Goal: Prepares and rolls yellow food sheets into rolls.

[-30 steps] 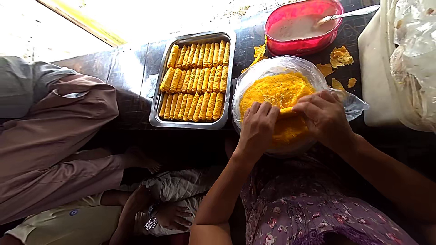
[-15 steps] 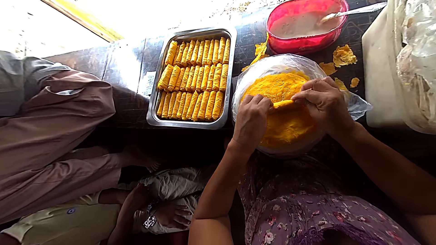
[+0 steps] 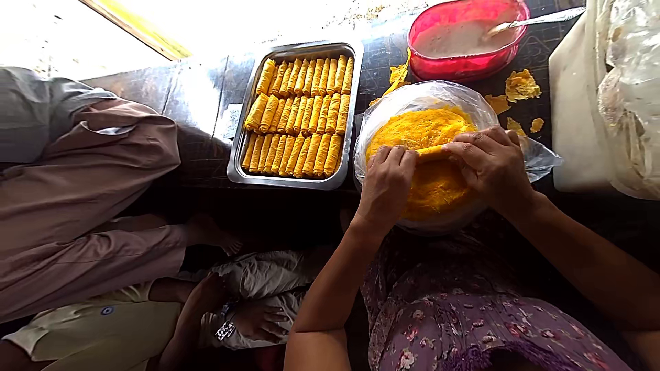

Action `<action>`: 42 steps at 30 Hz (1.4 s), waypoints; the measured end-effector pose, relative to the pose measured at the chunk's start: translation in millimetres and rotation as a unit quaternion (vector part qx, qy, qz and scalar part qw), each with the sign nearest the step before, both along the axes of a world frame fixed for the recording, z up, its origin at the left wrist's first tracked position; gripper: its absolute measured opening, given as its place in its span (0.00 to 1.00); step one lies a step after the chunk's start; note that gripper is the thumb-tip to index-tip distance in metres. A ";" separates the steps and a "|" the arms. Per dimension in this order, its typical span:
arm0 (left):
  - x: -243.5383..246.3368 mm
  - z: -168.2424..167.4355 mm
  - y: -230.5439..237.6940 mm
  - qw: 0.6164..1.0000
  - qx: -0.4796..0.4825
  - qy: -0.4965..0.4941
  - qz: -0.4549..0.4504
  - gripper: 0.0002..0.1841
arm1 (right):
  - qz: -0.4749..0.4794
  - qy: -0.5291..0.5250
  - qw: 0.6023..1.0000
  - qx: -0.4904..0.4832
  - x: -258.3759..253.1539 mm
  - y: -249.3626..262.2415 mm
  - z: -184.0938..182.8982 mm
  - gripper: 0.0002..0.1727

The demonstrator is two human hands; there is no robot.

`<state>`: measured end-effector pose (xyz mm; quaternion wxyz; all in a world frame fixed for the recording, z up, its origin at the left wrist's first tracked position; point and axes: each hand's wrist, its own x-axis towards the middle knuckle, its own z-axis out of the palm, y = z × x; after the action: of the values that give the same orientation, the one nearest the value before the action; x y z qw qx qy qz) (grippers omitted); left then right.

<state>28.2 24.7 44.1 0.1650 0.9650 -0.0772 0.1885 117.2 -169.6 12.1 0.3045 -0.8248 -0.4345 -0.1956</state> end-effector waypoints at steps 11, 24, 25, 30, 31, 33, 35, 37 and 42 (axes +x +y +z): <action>38.5 1.3 22.9 0.999 -0.030 0.018 0.016 0.07 | 0.011 0.115 0.992 0.055 40.4 17.8 7.3 0.11; 43.5 1.0 20.0 0.999 -0.030 0.020 -0.001 0.07 | 0.019 0.071 0.997 -0.012 41.4 21.2 17.6 0.09; 41.8 0.2 20.5 0.999 -0.034 0.009 -0.015 0.08 | 0.025 0.057 0.998 -0.018 37.2 20.1 19.4 0.10; 37.2 1.3 26.9 0.997 -0.024 0.043 -0.053 0.11 | 0.034 0.014 0.998 -0.047 27.3 16.4 10.0 0.14; 39.9 3.2 27.3 0.996 -0.029 0.064 -0.052 0.13 | 0.038 0.015 0.998 -0.046 29.6 17.4 8.9 0.14; 47.6 10.1 29.4 0.992 -0.063 0.101 -0.048 0.14 | 0.048 0.031 0.998 -0.033 35.0 20.2 10.5 0.16; 53.6 21.2 34.8 0.979 -0.138 0.144 -0.042 0.14 | 0.056 0.065 0.996 -0.019 39.0 21.1 15.3 0.19; 56.5 30.8 41.4 0.953 -0.236 0.190 -0.025 0.14 | 0.064 0.087 0.994 0.010 41.6 21.9 21.1 0.22; 48.1 32.2 50.6 0.879 -0.418 0.229 -0.003 0.12 | 0.071 0.070 0.994 0.053 38.0 26.9 33.2 0.15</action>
<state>76.3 75.3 76.4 0.5667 0.8223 0.0461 -0.0233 155.3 -142.7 45.3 0.3906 -0.7861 -0.4587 -0.1381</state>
